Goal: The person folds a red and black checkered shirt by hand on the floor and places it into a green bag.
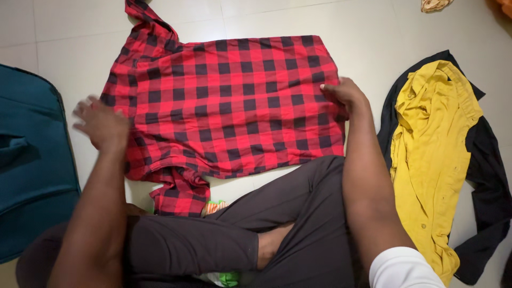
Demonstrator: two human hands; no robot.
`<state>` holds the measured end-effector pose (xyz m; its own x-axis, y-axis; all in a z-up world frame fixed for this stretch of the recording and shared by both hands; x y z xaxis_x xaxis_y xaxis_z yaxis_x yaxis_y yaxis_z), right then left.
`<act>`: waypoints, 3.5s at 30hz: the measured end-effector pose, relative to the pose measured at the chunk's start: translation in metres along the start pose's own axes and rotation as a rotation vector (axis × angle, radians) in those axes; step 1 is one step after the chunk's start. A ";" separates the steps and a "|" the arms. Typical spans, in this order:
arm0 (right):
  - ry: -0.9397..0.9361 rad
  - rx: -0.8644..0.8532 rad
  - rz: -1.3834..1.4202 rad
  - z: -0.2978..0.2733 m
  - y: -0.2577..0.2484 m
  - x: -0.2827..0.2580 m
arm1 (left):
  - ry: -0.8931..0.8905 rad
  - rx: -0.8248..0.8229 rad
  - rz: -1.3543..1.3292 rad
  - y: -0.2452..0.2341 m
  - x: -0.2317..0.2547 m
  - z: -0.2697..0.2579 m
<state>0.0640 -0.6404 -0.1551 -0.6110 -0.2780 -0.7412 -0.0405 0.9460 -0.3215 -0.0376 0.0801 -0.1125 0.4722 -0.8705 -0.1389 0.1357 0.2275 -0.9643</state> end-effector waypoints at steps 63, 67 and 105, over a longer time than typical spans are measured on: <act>-0.341 0.644 -0.367 0.006 -0.101 0.014 | 0.941 -0.852 -0.939 -0.108 0.395 -0.271; -0.007 0.331 -0.413 -0.008 -0.070 0.022 | 0.977 -0.409 -0.801 -0.125 0.381 -0.243; -0.746 0.187 -0.951 -0.023 0.117 -0.059 | 0.366 -0.382 -0.326 -0.058 0.300 -0.127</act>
<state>0.0773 -0.5099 -0.1352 0.2059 -0.9312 -0.3007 -0.0723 0.2920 -0.9537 -0.0143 -0.2491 -0.1269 0.1205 -0.9775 0.1730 -0.1308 -0.1884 -0.9734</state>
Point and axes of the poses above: each hand's wrist, its own z-axis towards the middle knuckle, its own y-axis out of the palm, x = y × z, the point moved 10 cm from there along z, towards the middle knuckle, and after that the axes turned 7 degrees about z, right-handed, at the moved point
